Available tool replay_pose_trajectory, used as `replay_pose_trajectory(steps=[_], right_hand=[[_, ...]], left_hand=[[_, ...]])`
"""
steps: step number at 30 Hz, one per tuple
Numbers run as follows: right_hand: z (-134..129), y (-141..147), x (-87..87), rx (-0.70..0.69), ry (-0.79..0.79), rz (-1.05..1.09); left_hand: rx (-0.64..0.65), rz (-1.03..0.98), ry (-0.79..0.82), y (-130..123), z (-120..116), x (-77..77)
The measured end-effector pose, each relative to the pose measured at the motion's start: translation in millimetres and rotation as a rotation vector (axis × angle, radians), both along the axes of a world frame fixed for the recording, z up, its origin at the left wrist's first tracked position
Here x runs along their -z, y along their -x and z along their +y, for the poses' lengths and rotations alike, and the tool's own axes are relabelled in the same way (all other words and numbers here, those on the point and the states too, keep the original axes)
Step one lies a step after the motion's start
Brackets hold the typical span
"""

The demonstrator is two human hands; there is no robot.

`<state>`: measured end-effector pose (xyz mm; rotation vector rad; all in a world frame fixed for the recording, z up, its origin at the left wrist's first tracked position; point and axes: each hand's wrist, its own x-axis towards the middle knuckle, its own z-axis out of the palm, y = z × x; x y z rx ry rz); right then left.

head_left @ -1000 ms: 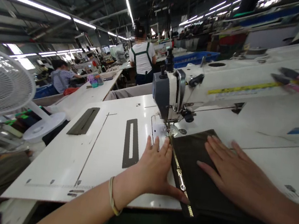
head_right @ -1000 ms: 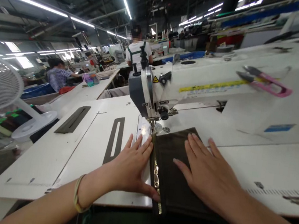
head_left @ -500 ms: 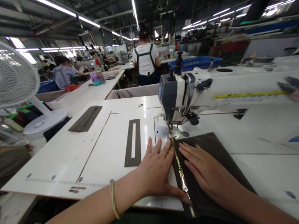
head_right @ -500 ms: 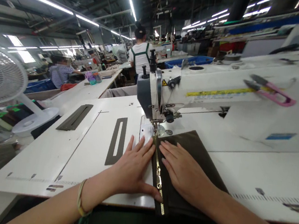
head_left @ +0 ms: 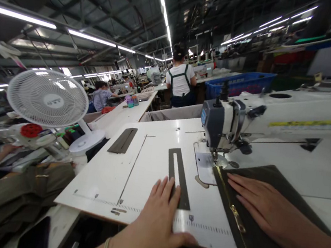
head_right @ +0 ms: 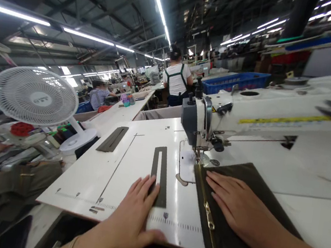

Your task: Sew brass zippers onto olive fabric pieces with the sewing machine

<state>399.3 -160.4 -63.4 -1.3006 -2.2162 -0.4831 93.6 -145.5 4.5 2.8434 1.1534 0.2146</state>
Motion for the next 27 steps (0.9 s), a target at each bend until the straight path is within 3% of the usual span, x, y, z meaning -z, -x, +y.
replay_pose_trajectory(steps=[5, 8, 10, 15, 19, 23, 27], right_hand=[[8.0, -3.0, 1.7, 0.019, -0.013, -0.034], [10.6, -4.1, 4.2, 0.037, 0.024, -0.043], [12.5, -4.5, 3.1, 0.045, 0.057, -0.036], [17.3, -2.8, -5.5, 0.048, 0.098, 0.014], [18.2, -1.4, -9.5, 0.041, 0.087, 0.017], [14.5, -0.6, -9.0, 0.026, 0.078, 0.004], [4.5, 2.8, -6.5, 0.028, 0.069, 0.009]], left_hand=[[0.247, -0.017, -0.204, 6.2, -5.5, 27.6], [0.329, -0.028, -0.312, 7.9, 3.4, 32.9], [0.369, -0.067, -0.304, 8.2, 7.9, 33.6], [0.272, -0.152, -0.173, 3.4, 11.5, 32.5], [0.218, -0.203, -0.121, -7.7, 32.3, 24.4], [0.171, -0.282, -0.149, -22.2, 62.0, 11.9], [0.201, -0.505, -0.256, -43.8, 63.3, 4.1]])
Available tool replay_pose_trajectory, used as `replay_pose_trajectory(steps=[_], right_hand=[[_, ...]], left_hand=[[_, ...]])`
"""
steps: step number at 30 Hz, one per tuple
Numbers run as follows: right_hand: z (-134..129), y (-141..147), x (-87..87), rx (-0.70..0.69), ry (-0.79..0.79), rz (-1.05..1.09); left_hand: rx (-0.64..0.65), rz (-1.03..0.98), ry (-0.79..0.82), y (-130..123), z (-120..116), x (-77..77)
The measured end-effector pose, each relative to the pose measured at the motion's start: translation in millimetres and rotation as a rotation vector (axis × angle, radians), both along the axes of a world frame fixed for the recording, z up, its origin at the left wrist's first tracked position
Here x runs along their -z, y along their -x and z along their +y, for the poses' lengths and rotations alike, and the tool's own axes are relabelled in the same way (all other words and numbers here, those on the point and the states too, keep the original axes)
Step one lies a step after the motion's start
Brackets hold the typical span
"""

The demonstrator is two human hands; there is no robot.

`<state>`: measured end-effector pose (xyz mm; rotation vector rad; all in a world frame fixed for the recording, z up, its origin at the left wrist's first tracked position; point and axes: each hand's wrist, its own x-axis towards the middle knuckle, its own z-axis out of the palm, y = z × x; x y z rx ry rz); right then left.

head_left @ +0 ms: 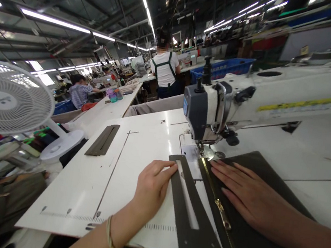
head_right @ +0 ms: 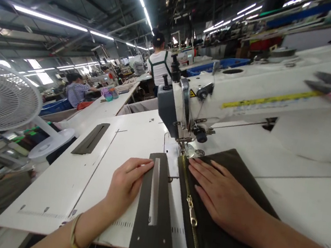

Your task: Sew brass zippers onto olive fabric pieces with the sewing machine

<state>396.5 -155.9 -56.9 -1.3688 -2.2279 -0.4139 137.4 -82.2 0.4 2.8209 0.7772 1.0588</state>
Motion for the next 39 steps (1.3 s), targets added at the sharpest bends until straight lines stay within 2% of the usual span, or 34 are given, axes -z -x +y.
replay_pose_trajectory(steps=[2, 4, 9, 13, 20, 25, 28, 32, 35, 39], right_hand=[[-4.4, 1.9, 0.1, 0.003, -0.014, -0.004], [-6.7, 2.9, -0.9, -0.001, -0.029, -0.012], [-6.4, 2.5, -3.4, -0.007, -0.039, -0.033], [-5.0, 1.5, -2.2, -0.011, -0.049, -0.003], [-3.1, 11.2, -3.0, 0.038, -0.085, 0.044], [-0.9, 23.4, -4.3, 0.092, -0.049, 0.099], [2.0, 25.5, -7.9, 0.088, -0.081, 0.157], [3.3, 22.7, -14.5, 0.097, -0.143, 0.173], [1.2, 20.4, -17.7, 0.127, -0.118, 0.177], [-0.1, 19.1, -18.2, 0.103, -0.071, 0.205]], left_hand=[[0.065, -0.016, -0.048, -16.2, -7.5, 1.3], [0.113, 0.059, -0.083, -33.5, -13.8, 6.1], [0.095, 0.257, -0.073, -57.3, -14.6, 18.8], [0.123, 0.245, -0.041, -56.1, -12.0, 18.9], [0.196, 0.29, 0.078, -55.0, -10.8, 8.3], [0.213, 0.27, -0.039, -54.3, -2.1, 16.8], [0.222, 0.239, -0.076, -51.2, 4.7, 21.0], [0.256, 0.326, -0.059, -46.1, 11.2, 14.7], [0.255, 0.345, -0.058, -43.9, 13.6, 10.3], [0.238, 0.339, -0.046, -42.5, 11.9, 12.8]])
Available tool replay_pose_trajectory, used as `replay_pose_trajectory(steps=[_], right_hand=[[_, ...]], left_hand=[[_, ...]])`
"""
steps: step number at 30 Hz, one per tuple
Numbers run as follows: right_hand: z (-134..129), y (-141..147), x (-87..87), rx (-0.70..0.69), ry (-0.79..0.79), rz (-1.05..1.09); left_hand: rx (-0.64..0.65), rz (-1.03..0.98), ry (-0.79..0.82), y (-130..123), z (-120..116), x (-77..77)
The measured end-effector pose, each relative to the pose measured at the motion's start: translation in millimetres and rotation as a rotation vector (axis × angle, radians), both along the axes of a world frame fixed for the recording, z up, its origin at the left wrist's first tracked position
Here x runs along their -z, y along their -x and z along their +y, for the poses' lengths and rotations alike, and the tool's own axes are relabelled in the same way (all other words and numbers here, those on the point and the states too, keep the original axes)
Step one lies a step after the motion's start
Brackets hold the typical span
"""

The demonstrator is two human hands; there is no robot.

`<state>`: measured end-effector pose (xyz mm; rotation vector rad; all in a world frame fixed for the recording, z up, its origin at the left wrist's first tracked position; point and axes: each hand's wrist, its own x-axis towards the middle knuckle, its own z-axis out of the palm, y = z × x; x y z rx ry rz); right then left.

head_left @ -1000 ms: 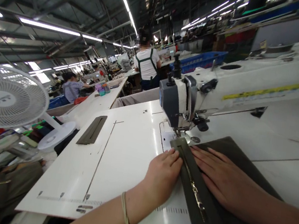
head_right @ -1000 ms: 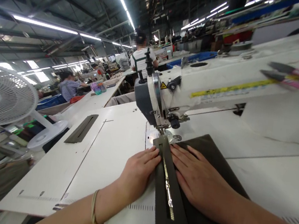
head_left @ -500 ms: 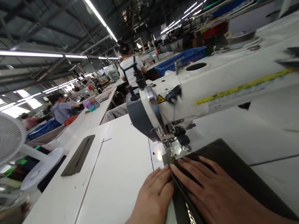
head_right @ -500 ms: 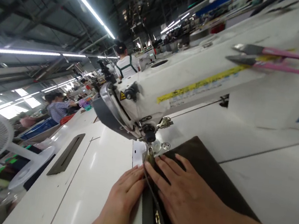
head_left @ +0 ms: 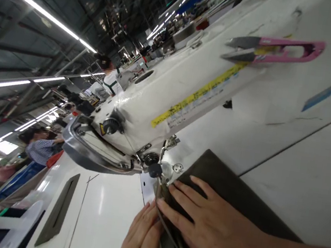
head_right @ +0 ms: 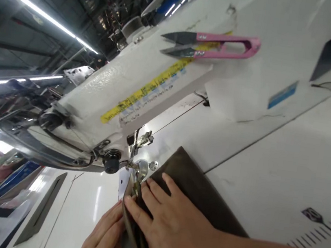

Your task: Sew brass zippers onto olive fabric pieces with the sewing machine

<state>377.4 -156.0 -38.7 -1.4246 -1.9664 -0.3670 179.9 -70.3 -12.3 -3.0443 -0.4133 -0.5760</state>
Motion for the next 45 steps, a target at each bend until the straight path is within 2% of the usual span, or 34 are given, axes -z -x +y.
replay_pose_trajectory(steps=[4, 10, 15, 19, 23, 29, 34, 37, 41, 45], right_hand=[[0.9, -0.1, 0.1, 0.008, 0.006, 0.017], [-1.0, -1.4, -1.1, 0.005, 0.01, 0.026], [-0.5, -1.4, -0.3, -0.017, 0.024, 0.038], [-0.1, -0.5, 0.3, -0.033, 0.055, 0.028], [-1.5, 1.4, 4.4, 0.022, -0.007, -0.003], [-2.8, 3.4, 13.3, 0.019, -0.073, -0.07], [-3.0, -0.5, 15.2, 0.019, -0.093, -0.193], [-2.4, -4.9, 14.2, -0.014, -0.151, -0.286], [-1.1, -8.3, 13.0, -0.027, -0.167, -0.349], [-1.4, -8.4, 11.3, -0.036, -0.167, -0.375]], left_hand=[[-0.083, -0.037, 0.018, 0.9, -4.9, 5.6], [-0.097, 0.029, 0.017, 3.4, -1.5, 3.1], [-0.025, 0.135, -0.044, 4.2, 7.3, -6.9], [-0.003, 0.145, -0.065, -0.4, 7.3, -11.4], [-0.001, 0.133, -0.052, -4.7, 1.5, -9.0], [-0.052, -0.021, 0.012, -6.2, -10.3, 8.4], [-0.158, -0.091, 0.148, -12.0, -21.2, 3.6], [-0.123, -0.069, 0.075, -14.5, -22.3, 1.5], [-0.115, -0.116, -0.103, -16.5, -18.7, 10.2], [-0.123, -0.185, -0.191, -19.3, -17.1, 17.4]])
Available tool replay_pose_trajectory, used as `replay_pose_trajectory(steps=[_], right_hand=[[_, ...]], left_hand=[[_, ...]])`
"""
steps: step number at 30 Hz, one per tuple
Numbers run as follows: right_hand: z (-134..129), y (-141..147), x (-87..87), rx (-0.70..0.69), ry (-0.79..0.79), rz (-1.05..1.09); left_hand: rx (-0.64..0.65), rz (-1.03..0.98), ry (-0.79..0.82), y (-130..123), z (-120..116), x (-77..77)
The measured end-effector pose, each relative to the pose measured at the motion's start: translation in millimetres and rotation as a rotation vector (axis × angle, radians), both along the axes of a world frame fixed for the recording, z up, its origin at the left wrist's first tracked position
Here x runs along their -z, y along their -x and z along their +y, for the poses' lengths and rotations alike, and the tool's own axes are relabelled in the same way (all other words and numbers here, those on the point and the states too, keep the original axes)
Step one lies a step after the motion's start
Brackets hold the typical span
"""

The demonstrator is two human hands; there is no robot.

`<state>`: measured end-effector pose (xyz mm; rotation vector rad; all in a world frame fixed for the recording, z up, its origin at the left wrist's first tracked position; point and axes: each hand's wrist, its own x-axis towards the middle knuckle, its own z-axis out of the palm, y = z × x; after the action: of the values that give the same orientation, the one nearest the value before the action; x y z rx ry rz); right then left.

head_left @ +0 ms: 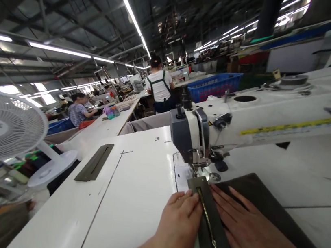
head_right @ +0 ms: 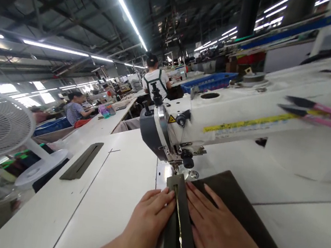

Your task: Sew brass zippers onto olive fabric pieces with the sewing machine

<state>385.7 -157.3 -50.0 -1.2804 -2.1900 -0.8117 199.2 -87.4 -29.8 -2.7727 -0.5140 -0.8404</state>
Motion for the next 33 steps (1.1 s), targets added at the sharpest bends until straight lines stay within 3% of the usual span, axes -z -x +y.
replay_pose_trajectory(steps=[14, 24, 33], right_hand=[[31.6, -21.7, 4.7, -0.009, 0.019, -0.026], [27.9, -19.9, -4.9, -0.031, 0.034, 0.021], [26.2, -19.1, -5.1, -0.01, 0.086, 0.023]], left_hand=[[-0.062, 0.165, 0.109, -25.3, 25.5, -7.6], [-0.065, 0.121, 0.067, -27.6, 26.7, 3.3], [-0.058, 0.097, 0.07, -28.9, 22.9, -0.7]])
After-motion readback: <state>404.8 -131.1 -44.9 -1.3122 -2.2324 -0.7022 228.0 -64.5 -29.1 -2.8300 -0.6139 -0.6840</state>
